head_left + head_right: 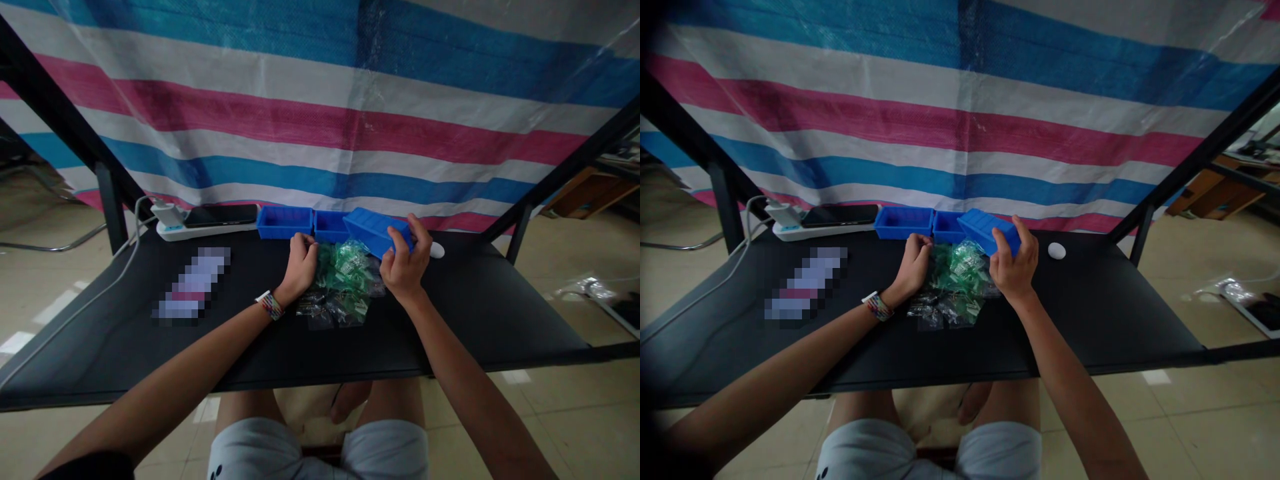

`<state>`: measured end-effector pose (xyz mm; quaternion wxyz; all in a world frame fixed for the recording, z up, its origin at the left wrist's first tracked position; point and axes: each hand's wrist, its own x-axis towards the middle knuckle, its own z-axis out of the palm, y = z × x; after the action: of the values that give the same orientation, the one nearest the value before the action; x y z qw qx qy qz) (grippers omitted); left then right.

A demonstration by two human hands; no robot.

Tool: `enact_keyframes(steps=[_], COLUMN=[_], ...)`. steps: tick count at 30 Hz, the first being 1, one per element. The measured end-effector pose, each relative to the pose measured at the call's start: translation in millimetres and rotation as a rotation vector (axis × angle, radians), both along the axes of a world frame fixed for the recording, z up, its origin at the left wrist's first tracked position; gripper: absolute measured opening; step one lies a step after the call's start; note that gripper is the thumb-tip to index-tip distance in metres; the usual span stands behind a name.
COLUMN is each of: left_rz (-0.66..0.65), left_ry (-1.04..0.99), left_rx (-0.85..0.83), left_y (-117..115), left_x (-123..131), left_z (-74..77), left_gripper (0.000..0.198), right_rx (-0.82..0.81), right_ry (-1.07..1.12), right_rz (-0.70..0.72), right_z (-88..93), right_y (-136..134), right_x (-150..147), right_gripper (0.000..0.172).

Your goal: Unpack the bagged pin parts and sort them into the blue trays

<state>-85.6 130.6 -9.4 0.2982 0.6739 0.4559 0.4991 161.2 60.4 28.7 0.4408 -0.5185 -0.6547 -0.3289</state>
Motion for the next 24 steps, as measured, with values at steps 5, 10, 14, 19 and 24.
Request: enact_keyframes(steps=[5, 10, 14, 19, 24], left_rz=[-0.012, -0.082, -0.076, -0.053, -0.053], left_ry=[0.070, 0.238, 0.242, 0.193, 0.299], left_rx=[0.010, 0.122, 0.127, 0.078, 0.057], left_y=[-4, -12, -12, -7, -7], left_x=[-1, 1, 2, -1, -1], left_z=[0.6, 4.6, 4.2, 5.4, 8.9], left_gripper=[0.024, 0.035, 0.040, 0.032, 0.014], right_rx=[-0.054, 0.026, -0.173, -0.432, -0.491], right_ry=[0.108, 0.301, 0.697, 0.893, 0.767], right_rz=[-0.019, -0.057, -0.087, -0.110, -0.123], right_z=[4.3, 9.0, -5.7, -31.4, -24.4], right_y=[-2, 31, 82, 118, 88], right_x=[14, 54, 90, 104, 81], right_gripper=[0.035, 0.046, 0.049, 0.054, 0.069])
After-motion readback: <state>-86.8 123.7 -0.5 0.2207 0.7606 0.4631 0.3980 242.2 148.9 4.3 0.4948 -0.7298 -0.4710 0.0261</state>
